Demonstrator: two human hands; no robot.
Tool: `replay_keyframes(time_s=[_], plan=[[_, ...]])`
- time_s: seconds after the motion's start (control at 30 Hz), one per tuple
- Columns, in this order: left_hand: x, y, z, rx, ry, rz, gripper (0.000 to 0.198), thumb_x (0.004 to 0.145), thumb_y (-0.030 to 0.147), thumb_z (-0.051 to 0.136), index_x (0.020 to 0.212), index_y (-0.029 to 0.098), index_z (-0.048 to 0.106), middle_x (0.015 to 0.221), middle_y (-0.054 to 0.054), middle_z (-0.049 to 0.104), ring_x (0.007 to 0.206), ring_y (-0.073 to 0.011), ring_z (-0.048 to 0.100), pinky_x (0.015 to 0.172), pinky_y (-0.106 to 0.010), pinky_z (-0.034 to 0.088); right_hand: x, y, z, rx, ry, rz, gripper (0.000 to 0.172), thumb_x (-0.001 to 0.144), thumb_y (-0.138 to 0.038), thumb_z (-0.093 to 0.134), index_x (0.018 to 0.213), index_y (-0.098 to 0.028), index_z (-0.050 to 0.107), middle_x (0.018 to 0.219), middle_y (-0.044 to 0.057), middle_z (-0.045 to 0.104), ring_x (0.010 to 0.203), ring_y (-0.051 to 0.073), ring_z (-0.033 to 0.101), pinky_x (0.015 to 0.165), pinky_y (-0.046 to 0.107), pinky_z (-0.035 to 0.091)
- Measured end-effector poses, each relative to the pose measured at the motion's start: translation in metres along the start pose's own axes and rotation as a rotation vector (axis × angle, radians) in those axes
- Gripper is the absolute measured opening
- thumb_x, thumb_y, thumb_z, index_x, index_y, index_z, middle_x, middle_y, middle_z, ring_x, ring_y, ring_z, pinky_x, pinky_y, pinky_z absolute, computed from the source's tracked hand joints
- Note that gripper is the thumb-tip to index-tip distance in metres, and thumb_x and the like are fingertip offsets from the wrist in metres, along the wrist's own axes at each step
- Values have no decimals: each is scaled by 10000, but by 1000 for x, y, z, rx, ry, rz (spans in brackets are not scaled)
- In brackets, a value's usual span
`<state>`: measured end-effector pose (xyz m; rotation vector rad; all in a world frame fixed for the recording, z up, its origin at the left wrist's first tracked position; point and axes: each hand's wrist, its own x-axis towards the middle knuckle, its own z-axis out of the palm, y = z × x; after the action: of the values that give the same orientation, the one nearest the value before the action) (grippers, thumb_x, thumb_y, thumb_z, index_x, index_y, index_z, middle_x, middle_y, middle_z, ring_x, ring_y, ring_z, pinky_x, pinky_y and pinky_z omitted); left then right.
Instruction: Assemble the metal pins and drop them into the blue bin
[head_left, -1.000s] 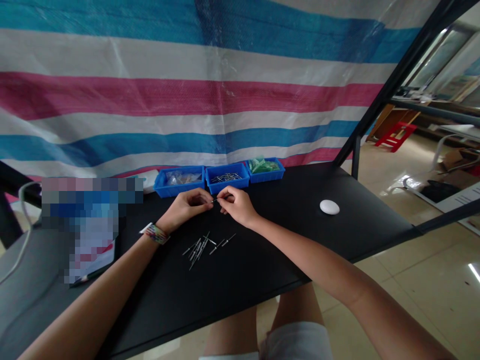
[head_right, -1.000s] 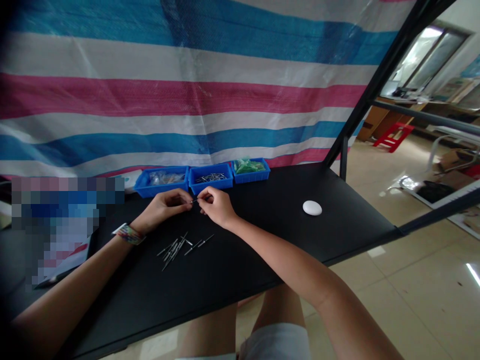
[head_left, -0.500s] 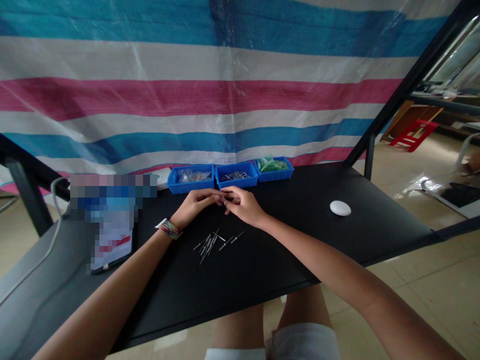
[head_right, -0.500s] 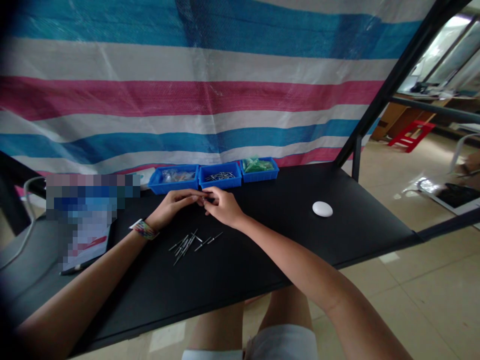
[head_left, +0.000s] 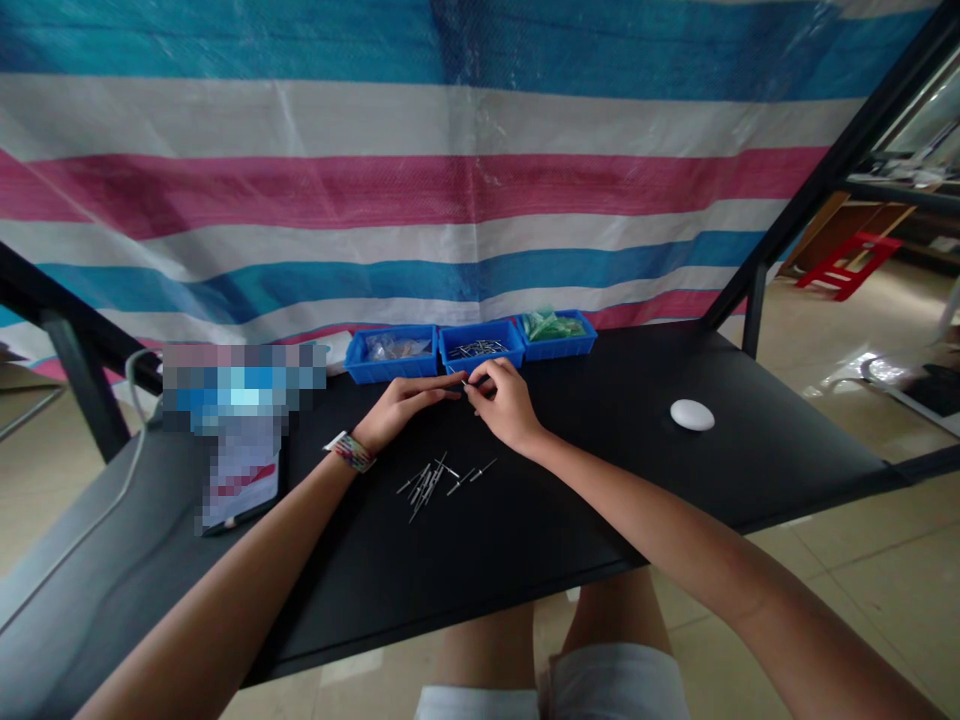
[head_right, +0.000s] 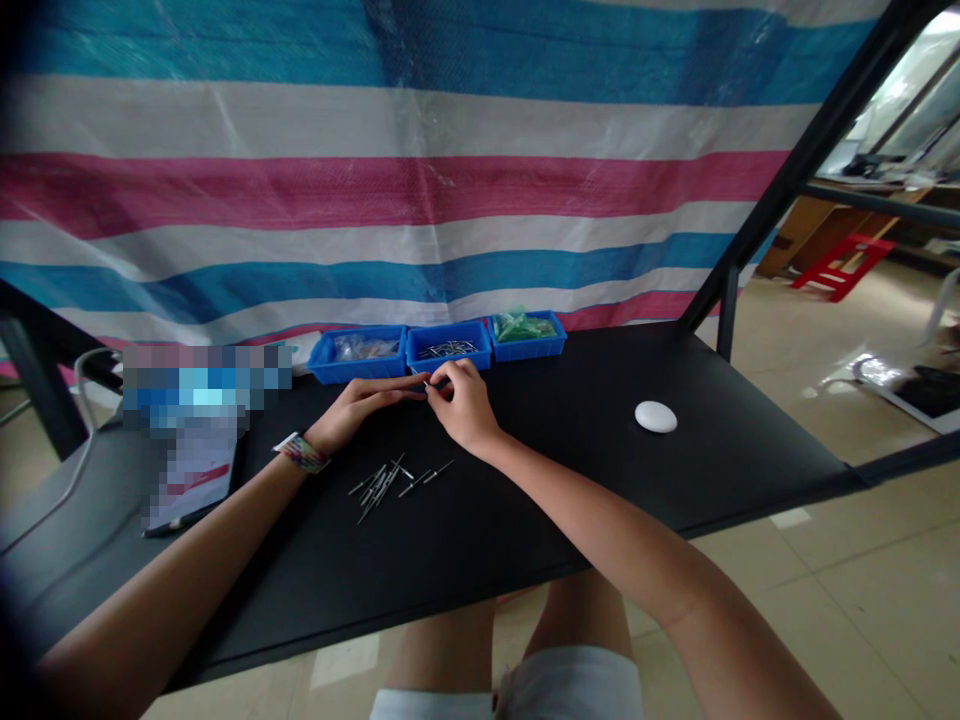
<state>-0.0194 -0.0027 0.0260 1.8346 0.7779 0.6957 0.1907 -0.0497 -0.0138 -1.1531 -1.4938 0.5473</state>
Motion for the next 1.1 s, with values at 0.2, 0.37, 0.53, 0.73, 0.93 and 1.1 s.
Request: replay_keyframes(time_s=[0.2,0.37,0.53,0.73,0.93,1.1], plan=[[1,-7,-1,-30,-24,12,521,954,511,693,1343,178,781,1281,-113,796,1246,-360,724,1206,-500,446,1,3,2,119,-51,97,102,898,-295,681,924,-228,609,877,15,686,719,170,702,588,263,579],[3,-10,-2,-83,51,21,439,955,465,713,1273,175,798,1306,-133,783,1058,-310,796,1046,-442,570,2,1,1,127,3,120,92,849,-252,681,910,-229,617,890,14,692,687,161,691,576,266,568],[6,-17,0,-145,138,47,421,903,448,802,1201,153,767,1135,-139,813,902,-265,812,883,-389,627,4,0,-1,156,4,128,102,830,-267,685,904,-222,630,900,12,687,663,150,677,564,263,560],[9,-20,2,-130,168,54,369,847,453,866,1023,153,740,940,-69,772,780,-207,783,777,-330,613,5,1,-2,251,5,175,136,819,-295,705,906,-211,643,875,-11,675,597,128,684,526,244,542],[8,-16,3,-99,161,47,339,843,442,863,976,158,735,896,-41,738,745,-173,743,735,-300,581,6,4,0,324,5,196,168,851,-341,730,924,-210,654,836,-22,684,546,102,655,497,220,520],[8,-16,3,-77,145,60,332,850,450,844,962,157,733,904,-48,742,749,-176,732,747,-310,571,7,7,1,336,-47,181,210,905,-414,712,956,-219,652,726,-34,680,520,100,626,502,213,516]])
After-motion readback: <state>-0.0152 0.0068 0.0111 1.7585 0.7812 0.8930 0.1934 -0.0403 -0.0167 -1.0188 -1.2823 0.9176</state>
